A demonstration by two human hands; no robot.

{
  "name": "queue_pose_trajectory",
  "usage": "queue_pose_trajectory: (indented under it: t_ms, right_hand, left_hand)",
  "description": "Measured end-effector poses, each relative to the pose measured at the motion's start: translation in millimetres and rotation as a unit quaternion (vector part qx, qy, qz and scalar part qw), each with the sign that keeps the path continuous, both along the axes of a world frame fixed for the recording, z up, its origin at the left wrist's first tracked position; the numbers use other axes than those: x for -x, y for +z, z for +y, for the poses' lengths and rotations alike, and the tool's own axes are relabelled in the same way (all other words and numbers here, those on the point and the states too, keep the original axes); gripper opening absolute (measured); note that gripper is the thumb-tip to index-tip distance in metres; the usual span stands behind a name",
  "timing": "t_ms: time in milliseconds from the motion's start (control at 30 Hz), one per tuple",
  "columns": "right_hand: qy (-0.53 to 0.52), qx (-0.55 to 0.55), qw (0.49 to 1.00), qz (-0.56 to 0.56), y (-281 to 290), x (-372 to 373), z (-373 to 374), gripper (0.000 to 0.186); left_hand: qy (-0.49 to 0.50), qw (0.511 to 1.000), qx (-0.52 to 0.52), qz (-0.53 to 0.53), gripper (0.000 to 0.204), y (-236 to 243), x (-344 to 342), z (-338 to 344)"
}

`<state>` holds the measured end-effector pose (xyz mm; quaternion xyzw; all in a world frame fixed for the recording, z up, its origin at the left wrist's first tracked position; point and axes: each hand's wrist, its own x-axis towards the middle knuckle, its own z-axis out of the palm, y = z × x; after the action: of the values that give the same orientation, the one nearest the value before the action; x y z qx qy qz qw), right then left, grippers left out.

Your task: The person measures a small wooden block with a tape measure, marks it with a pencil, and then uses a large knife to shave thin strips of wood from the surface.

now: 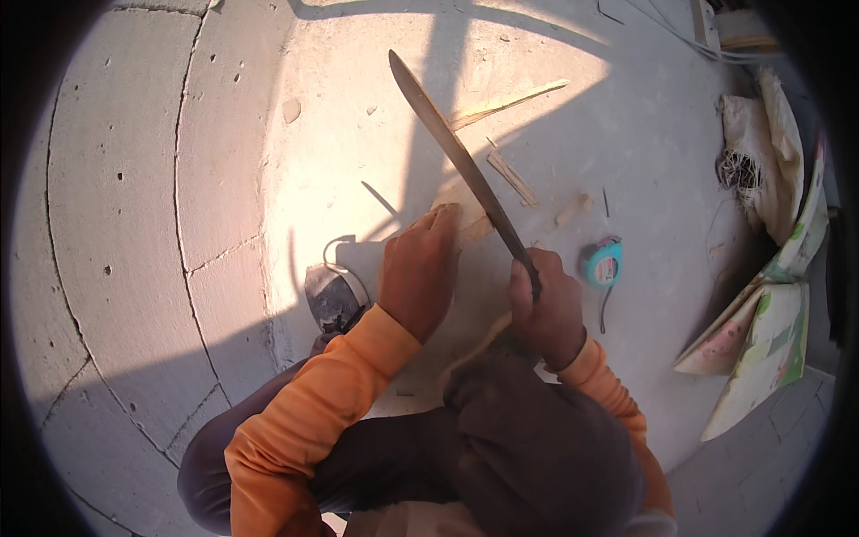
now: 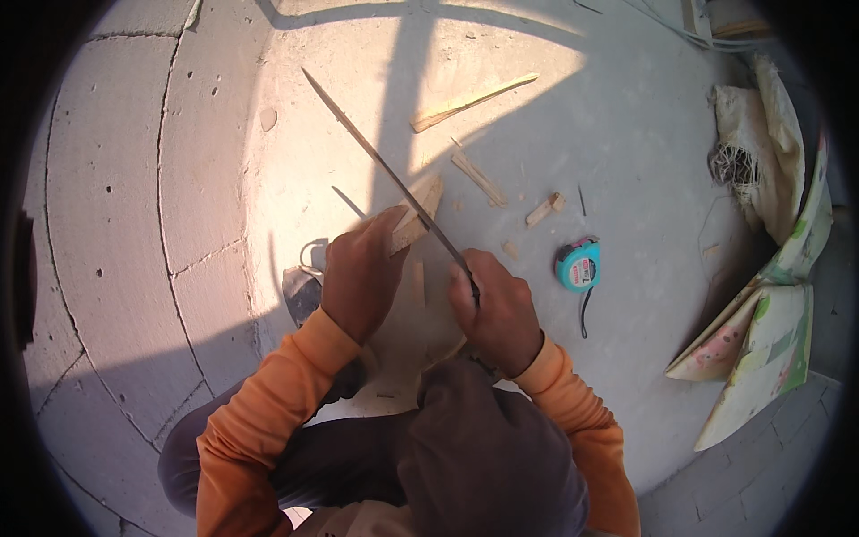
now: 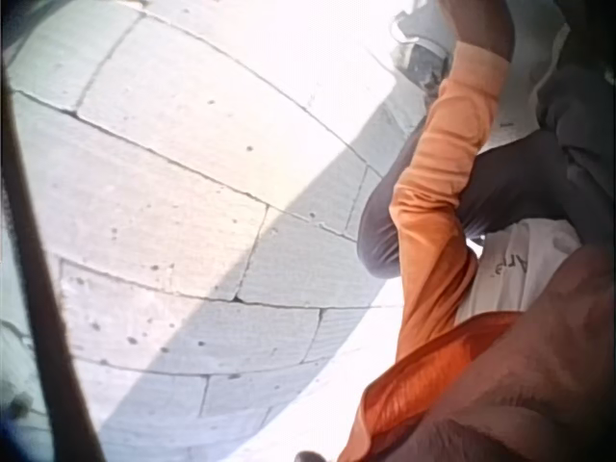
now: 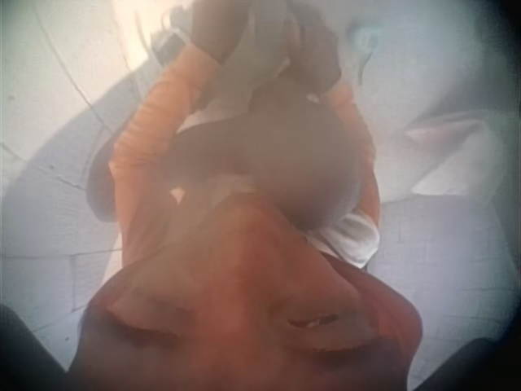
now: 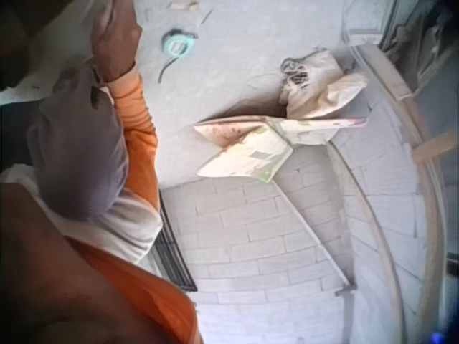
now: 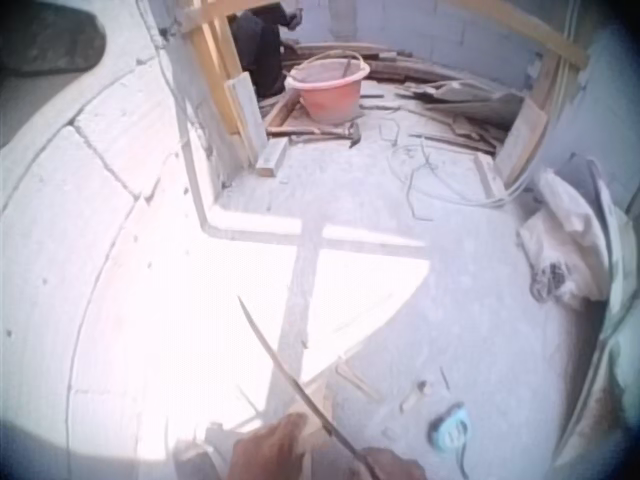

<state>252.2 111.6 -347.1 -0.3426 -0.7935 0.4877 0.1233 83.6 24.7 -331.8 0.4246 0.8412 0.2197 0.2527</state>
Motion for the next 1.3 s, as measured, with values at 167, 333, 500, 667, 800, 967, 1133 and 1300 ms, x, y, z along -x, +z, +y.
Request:
queue_pose_trajectory:
  t_ms: [167, 333, 500, 667, 800, 967, 1133, 1300]
  right_hand:
    - [0.005, -0.014, 1.000, 0.004, 13, -5, 1, 0.013]
    - [0.001, -0.032, 0.999, 0.029, -7, -3, -2, 0.014]
    - [-0.010, -0.045, 0.999, 0.023, 5, -2, -3, 0.015]
    - [0.005, -0.017, 0.999, 0.027, 3, -2, -1, 0.014]
    - [0.003, -0.034, 0.999, 0.025, 8, 2, -2, 0.012]
    - [-0.011, -0.048, 0.998, 0.033, 1, -1, -4, 0.012]
    - [-0.021, -0.054, 0.998, 0.017, 6, 1, -6, 0.011]
    - [-0.013, -0.043, 0.999, 0.009, 0, -2, -6, 0.012]
  left_hand:
    - [0.004, 1.000, 0.002, -0.005, 0.044, 1, 1, -1]
    - [-0.009, 1.000, -0.007, 0.010, 0.044, -2, -1, -3]
    - [0.001, 1.000, -0.006, 0.005, 0.043, -2, 2, -2]
    - [-0.010, 1.000, -0.010, 0.013, 0.042, -4, 1, -3]
    - [-0.002, 1.000, -0.008, 0.005, 0.044, -2, 1, -3]
    - [-0.008, 1.000, -0.022, 0.014, 0.044, -3, -1, -3]
    - [0.000, 1.000, -0.010, 0.001, 0.044, 0, -1, 1]
    - [-0.007, 1.000, -0.018, 0.016, 0.047, -6, -6, -4]
